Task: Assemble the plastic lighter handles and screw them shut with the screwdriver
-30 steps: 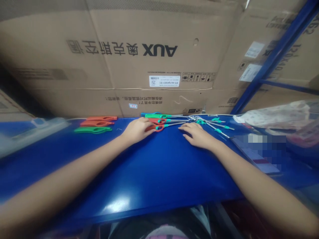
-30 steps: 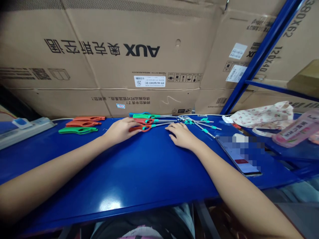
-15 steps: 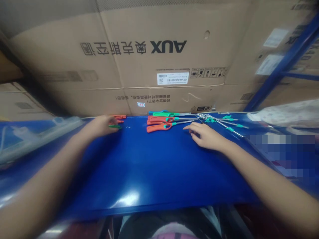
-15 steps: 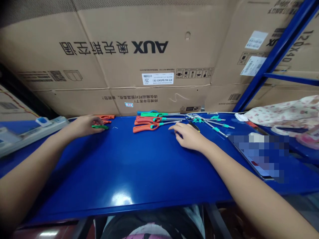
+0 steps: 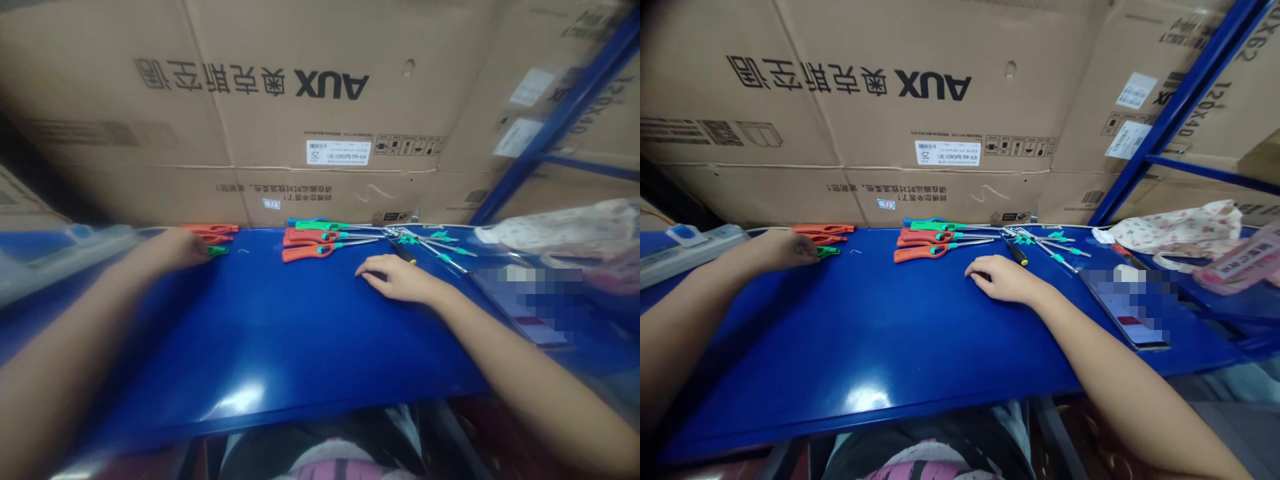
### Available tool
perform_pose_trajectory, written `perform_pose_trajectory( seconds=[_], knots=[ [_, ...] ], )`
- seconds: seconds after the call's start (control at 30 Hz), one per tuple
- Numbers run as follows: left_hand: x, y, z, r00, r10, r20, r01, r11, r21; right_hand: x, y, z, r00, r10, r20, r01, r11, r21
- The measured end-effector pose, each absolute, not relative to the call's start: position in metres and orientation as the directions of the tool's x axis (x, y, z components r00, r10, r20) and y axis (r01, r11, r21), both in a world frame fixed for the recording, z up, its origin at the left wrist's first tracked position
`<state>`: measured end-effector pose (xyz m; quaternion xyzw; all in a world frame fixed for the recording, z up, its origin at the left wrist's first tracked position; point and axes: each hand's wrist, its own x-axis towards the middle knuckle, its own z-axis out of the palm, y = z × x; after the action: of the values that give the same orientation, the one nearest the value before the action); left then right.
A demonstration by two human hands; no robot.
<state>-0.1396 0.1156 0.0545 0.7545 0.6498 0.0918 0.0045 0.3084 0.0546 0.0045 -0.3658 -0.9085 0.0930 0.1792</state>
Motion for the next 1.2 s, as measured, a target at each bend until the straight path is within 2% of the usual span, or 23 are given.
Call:
perform_pose_trajectory(
  seconds=[0.13, 0.27, 0.3, 0.37, 0.43, 0.53, 0.6, 0.7, 0.77, 0.97, 1.07, 1.2],
  knots=[
    [-0.135, 0.113, 0.06, 0.164, 0.984, -0.068, 0.985, -0.16, 0.061, 0.308, 0.052, 0.005, -0.665, 0.705, 0.246, 0.636, 0.707, -0.308],
    [-0.13, 0.106, 0.058, 0.211, 0.961, -0.176, 0.977, -0.208, 0.04, 0.308, 0.05, 0.007, -0.664, 0.712, 0.226, 0.64, 0.699, -0.319],
    [-0.127, 0.102, 0.057, 0.254, 0.945, -0.205, 0.967, -0.245, 0.068, 0.307, 0.05, 0.008, -0.664, 0.714, 0.221, 0.641, 0.696, -0.324],
    [-0.113, 0.094, 0.054, 0.42, 0.864, -0.278, 0.904, -0.369, 0.217, 0.306, 0.048, 0.009, -0.661, 0.719, 0.216, 0.641, 0.69, -0.335],
    [-0.091, 0.082, 0.049, 0.55, 0.785, -0.284, 0.824, -0.455, 0.337, 0.303, 0.045, 0.01, -0.664, 0.715, 0.219, 0.627, 0.692, -0.358],
    [-0.047, 0.057, 0.035, 0.656, 0.735, -0.173, 0.725, -0.549, 0.417, 0.291, 0.035, 0.012, -0.701, 0.674, 0.236, 0.555, 0.722, -0.413],
    [-0.019, 0.039, 0.022, 0.696, 0.718, 0.007, 0.632, -0.618, 0.467, 0.28, 0.026, 0.013, -0.747, 0.615, 0.251, 0.473, 0.758, -0.449],
    [0.01, 0.019, 0.003, 0.708, 0.656, 0.261, 0.525, -0.736, 0.427, 0.264, 0.017, 0.01, -0.802, 0.526, 0.284, 0.341, 0.793, -0.505],
    [0.018, 0.012, -0.005, 0.71, 0.604, 0.363, 0.466, -0.789, 0.4, 0.256, 0.014, 0.007, -0.811, 0.496, 0.311, 0.295, 0.805, -0.514],
    [0.017, 0.013, -0.008, 0.634, 0.627, 0.452, 0.37, -0.759, 0.535, 0.255, 0.019, 0.002, -0.778, 0.548, 0.306, 0.347, 0.782, -0.518],
    [0.013, 0.021, -0.01, 0.621, 0.614, 0.488, 0.359, -0.775, 0.52, 0.264, 0.022, 0.008, -0.792, 0.558, 0.248, 0.398, 0.78, -0.483],
    [0.007, 0.035, -0.015, 0.606, 0.633, 0.482, 0.427, -0.77, 0.475, 0.28, 0.029, 0.018, -0.755, 0.638, 0.149, 0.514, 0.717, -0.47]
  ],
)
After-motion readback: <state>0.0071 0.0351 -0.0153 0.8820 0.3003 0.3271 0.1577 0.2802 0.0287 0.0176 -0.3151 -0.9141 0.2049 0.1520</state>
